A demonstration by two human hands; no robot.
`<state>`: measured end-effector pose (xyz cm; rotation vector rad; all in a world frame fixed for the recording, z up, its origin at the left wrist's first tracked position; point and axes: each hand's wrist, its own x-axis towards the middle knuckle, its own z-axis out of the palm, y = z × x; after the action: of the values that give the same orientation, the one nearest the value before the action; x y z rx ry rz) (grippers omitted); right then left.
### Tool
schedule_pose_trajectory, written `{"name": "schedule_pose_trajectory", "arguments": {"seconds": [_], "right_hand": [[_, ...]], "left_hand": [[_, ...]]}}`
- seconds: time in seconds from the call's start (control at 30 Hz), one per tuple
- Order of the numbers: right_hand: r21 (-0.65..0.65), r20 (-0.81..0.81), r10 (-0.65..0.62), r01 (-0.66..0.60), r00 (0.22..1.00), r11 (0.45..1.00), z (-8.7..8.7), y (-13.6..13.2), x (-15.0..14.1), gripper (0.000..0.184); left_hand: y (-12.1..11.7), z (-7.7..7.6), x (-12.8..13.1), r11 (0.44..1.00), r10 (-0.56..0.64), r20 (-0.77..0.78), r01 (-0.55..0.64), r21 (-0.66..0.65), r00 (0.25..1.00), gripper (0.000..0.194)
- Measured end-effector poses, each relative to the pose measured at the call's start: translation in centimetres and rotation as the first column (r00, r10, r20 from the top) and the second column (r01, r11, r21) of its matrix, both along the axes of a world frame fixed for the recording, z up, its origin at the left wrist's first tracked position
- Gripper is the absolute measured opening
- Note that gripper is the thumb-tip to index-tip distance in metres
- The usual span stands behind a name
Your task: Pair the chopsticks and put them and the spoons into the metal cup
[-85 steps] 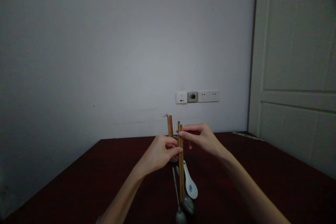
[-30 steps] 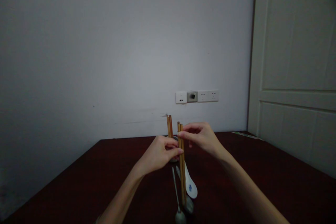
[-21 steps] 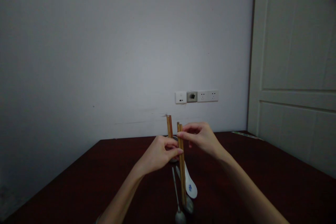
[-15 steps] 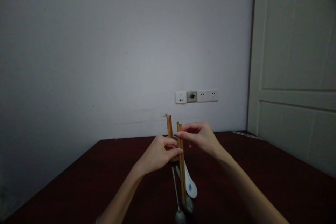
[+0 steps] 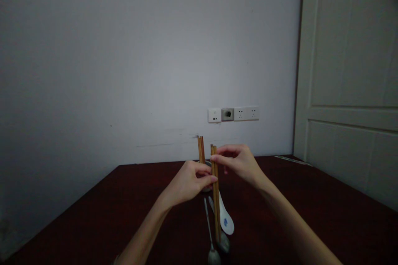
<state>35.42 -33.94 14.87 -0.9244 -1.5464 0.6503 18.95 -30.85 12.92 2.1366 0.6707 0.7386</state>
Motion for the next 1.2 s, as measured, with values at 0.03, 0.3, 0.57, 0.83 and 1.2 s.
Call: {"name": "schedule_pose_trajectory", "arguments": {"seconds": [0.03,0.3,0.57,0.83,1.2], "right_hand": [[0.001,0.000,0.000,0.000,1.000,1.000,0.03,-0.03,-0.01,0.028],[0.007,0.002,0.003,-0.003,1.000,1.000,0.09,-0.18,0.01,0.026],[0.007,-0.007,-0.001,0.001,1.000,1.000,0.15,-0.23,-0.09,0.025],[0.023,-0.002,-0.006,0.006,1.000,1.000,-0.08,0.00,-0.03,0.024],[0.026,-0.012,-0.006,0.007,1.000,1.000,-0.17,0.18,0.05,0.025]], "left_hand": [[-0.02,0.03,0.00,1.000,-0.001,0.002,0.001,0.001,1.000,0.026],[-0.12,0.16,-0.05,1.000,-0.013,0.013,0.013,0.003,1.000,0.025],[-0.10,0.10,-0.05,1.000,-0.004,-0.009,0.004,0.016,1.000,0.024],[-0.04,0.13,-0.04,0.999,-0.009,-0.002,0.009,0.034,1.000,0.023],[0.01,0.07,-0.04,1.000,-0.019,0.014,0.019,0.022,1.000,0.024]]}}
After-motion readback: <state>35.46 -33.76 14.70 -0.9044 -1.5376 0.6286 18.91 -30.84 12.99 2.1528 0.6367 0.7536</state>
